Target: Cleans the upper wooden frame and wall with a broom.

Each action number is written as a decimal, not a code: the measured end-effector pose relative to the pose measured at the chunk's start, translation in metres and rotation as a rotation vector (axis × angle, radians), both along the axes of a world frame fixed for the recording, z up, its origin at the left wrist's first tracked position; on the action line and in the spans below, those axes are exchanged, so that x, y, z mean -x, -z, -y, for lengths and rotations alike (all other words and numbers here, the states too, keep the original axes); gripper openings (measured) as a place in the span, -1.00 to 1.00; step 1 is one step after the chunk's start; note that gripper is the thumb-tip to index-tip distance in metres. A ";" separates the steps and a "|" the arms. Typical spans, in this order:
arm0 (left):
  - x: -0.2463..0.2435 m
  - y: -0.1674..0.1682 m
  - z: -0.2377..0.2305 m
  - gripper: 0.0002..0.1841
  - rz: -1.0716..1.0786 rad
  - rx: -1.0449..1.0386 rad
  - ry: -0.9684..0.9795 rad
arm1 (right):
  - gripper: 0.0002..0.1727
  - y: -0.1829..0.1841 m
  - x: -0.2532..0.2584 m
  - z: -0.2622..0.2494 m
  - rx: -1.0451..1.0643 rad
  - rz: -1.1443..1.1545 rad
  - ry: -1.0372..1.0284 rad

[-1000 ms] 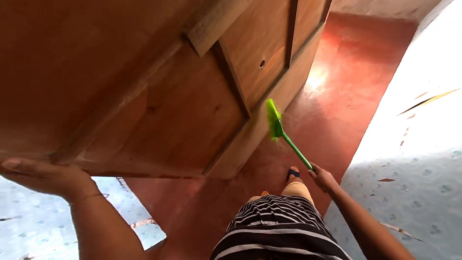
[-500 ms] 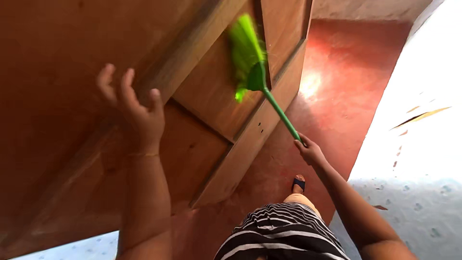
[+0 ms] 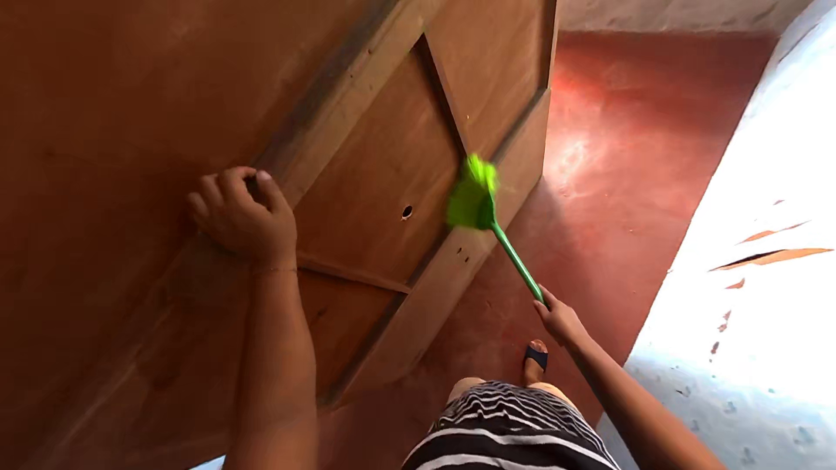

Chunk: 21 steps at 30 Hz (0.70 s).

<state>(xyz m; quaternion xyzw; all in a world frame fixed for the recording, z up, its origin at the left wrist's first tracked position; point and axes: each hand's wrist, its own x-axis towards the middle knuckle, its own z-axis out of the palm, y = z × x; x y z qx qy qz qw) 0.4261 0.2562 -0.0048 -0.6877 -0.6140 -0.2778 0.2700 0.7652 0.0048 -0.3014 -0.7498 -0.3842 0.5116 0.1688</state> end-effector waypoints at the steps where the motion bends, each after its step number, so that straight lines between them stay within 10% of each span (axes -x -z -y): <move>1: 0.000 0.000 -0.003 -0.54 -0.016 -0.022 -0.008 | -0.37 0.004 -0.008 0.007 0.003 0.001 0.023; 8: 0.002 0.013 -0.010 -0.51 -0.006 -0.104 -0.065 | -0.38 -0.097 -0.048 0.046 -0.659 -0.084 0.293; 13: 0.006 0.014 -0.007 -0.51 0.044 -0.075 -0.017 | -0.42 -0.183 -0.073 0.041 -0.970 -0.169 0.121; 21: 0.011 0.015 -0.008 -0.53 0.131 -0.048 0.022 | -0.42 -0.119 -0.094 -0.028 -0.300 0.040 0.247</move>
